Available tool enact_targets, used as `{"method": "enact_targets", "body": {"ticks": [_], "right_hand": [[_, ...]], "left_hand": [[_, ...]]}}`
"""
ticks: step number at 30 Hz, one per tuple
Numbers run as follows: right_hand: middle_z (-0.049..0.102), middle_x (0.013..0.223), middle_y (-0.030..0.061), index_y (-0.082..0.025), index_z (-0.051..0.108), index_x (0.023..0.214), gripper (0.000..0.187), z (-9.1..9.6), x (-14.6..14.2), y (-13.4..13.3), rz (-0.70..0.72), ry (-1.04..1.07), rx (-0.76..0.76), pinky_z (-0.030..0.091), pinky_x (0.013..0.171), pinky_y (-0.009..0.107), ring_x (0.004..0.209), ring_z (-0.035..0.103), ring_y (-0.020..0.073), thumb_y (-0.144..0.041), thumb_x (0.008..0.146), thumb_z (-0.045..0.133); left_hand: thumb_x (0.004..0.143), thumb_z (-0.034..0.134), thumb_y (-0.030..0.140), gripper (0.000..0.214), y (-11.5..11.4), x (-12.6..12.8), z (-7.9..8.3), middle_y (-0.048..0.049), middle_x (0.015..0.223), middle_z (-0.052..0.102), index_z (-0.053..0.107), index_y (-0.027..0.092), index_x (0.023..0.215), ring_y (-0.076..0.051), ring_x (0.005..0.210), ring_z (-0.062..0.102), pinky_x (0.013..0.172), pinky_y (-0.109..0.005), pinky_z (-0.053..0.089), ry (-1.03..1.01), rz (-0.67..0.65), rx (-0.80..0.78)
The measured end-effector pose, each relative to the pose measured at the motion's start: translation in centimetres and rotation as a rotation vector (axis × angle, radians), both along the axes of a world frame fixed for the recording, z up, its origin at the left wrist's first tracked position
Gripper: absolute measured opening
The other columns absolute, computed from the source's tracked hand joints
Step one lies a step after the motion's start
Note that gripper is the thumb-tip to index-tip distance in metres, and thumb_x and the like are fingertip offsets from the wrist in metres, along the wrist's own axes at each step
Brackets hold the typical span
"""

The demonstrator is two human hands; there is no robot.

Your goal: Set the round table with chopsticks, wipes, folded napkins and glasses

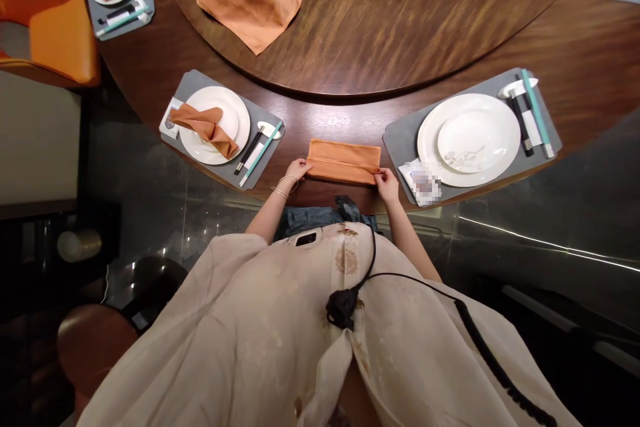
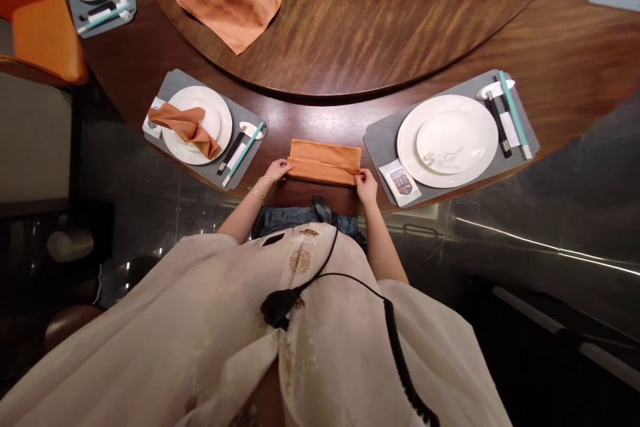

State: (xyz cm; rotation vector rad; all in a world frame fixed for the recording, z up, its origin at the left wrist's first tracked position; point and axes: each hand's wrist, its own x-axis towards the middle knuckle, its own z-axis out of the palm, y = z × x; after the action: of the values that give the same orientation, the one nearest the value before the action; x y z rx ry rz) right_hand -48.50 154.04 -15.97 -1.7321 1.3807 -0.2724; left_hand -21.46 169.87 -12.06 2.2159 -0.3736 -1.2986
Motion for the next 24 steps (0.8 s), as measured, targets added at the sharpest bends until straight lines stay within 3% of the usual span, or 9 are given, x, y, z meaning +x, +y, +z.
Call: {"method": "enact_targets", "body": {"ticks": [3, 5, 7, 9, 12, 14, 16, 18, 24], "right_hand": [[0.066, 0.078, 0.0071, -0.018, 0.06, 0.093, 0.024, 0.1, 0.5, -0.1, 0.021, 0.074, -0.029, 0.045, 0.075, 0.034, 0.073, 0.058, 0.0213, -0.033, 0.078, 0.049], [0.067, 0.08, 0.008, -0.018, 0.061, 0.095, 0.025, 0.1, 0.7, -0.1, 0.028, 0.101, -0.047, 0.045, 0.076, 0.034, 0.074, 0.058, 0.0218, -0.033, 0.08, 0.047], [0.067, 0.081, 0.0086, -0.017, 0.061, 0.096, 0.026, 0.3, 0.9, 0.0, 0.032, 0.108, -0.059, 0.045, 0.076, 0.034, 0.076, 0.058, 0.0221, -0.032, 0.081, 0.045], [0.067, 0.087, 0.0109, -0.016, 0.061, 0.101, 0.029, 0.8, 1.0, 0.5, 0.018, 0.121, -0.113, 0.046, 0.078, 0.036, 0.08, 0.058, 0.0234, -0.032, 0.082, 0.045], [0.061, 0.114, 0.0205, -0.012, 0.056, 0.117, 0.039, 2.3, 1.0, 1.6, 0.07, 0.183, -0.375, 0.043, 0.089, 0.043, 0.102, 0.055, 0.0294, -0.029, 0.084, 0.047], [0.054, 0.127, 0.0224, -0.012, 0.054, 0.124, 0.041, 3.3, 1.0, 2.3, 0.339, 0.21, -0.538, 0.038, 0.096, 0.047, 0.114, 0.048, 0.0324, -0.025, 0.086, 0.048], [0.054, 0.129, 0.0201, -0.015, 0.055, 0.124, 0.038, 3.8, 1.0, 2.6, 0.697, 0.226, -0.59, 0.035, 0.098, 0.047, 0.117, 0.046, 0.0321, -0.019, 0.088, 0.043], [0.057, 0.125, 0.0185, -0.017, 0.056, 0.123, 0.039, 3.8, 0.7, 2.3, 0.896, 0.281, -0.609, 0.035, 0.095, 0.047, 0.113, 0.046, 0.0313, -0.014, 0.09, 0.037], [0.061, 0.11, 0.0196, -0.013, 0.06, 0.115, 0.036, 3.4, -0.4, -0.4, 0.95, 0.381, -0.652, 0.038, 0.086, 0.044, 0.101, 0.048, 0.0311, -0.014, 0.092, 0.033]], "left_hand": [[0.075, 0.071, 0.021, 0.043, -0.6, -0.5, 1.3, -0.0104, 0.113, 0.06, 0.054, 0.017, 0.115, -0.022, 0.102, 0.058, 0.091, -0.036, 0.048, -0.375, -0.235, -0.056], [0.077, 0.068, 0.02, 0.044, -1.2, -1.3, 1.9, -0.0107, 0.123, 0.055, 0.054, 0.02, 0.119, -0.024, 0.115, 0.052, 0.1, -0.037, 0.042, -0.569, -0.512, -0.215], [0.081, 0.063, 0.021, 0.038, -1.8, -2.3, 2.0, -0.0096, 0.124, 0.054, 0.056, 0.022, 0.119, -0.024, 0.117, 0.049, 0.101, -0.037, 0.04, -0.573, -0.825, -0.336], [0.082, 0.062, 0.021, 0.038, -2.3, -3.3, 1.6, -0.0091, 0.121, 0.054, 0.058, 0.021, 0.119, -0.024, 0.115, 0.05, 0.1, -0.036, 0.041, -0.511, -1.026, -0.342], [0.08, 0.063, 0.021, 0.043, -2.5, -4.2, 0.8, -0.0095, 0.122, 0.053, 0.057, 0.021, 0.122, -0.025, 0.114, 0.049, 0.097, -0.036, 0.041, -0.503, -1.079, -0.294], [0.079, 0.063, 0.02, 0.045, -2.4, -4.2, 0.3, -0.0097, 0.123, 0.052, 0.056, 0.021, 0.124, -0.026, 0.116, 0.047, 0.097, -0.036, 0.041, -0.514, -1.076, -0.308], [0.079, 0.063, 0.02, 0.048, -2.2, -4.1, 0.1, -0.0101, 0.124, 0.051, 0.055, 0.021, 0.126, -0.026, 0.116, 0.046, 0.097, -0.036, 0.04, -0.52, -1.077, -0.324], [0.078, 0.064, 0.019, 0.049, -2.1, -4.0, 0.0, -0.0105, 0.124, 0.051, 0.055, 0.021, 0.127, -0.026, 0.117, 0.046, 0.097, -0.036, 0.039, -0.522, -1.079, -0.331], [0.078, 0.069, 0.026, 0.051, -1.9, -4.6, -0.1, -0.0115, 0.125, 0.051, 0.054, 0.02, 0.127, -0.028, 0.118, 0.046, 0.098, -0.037, 0.039, -0.552, -1.057, -0.321]]}}
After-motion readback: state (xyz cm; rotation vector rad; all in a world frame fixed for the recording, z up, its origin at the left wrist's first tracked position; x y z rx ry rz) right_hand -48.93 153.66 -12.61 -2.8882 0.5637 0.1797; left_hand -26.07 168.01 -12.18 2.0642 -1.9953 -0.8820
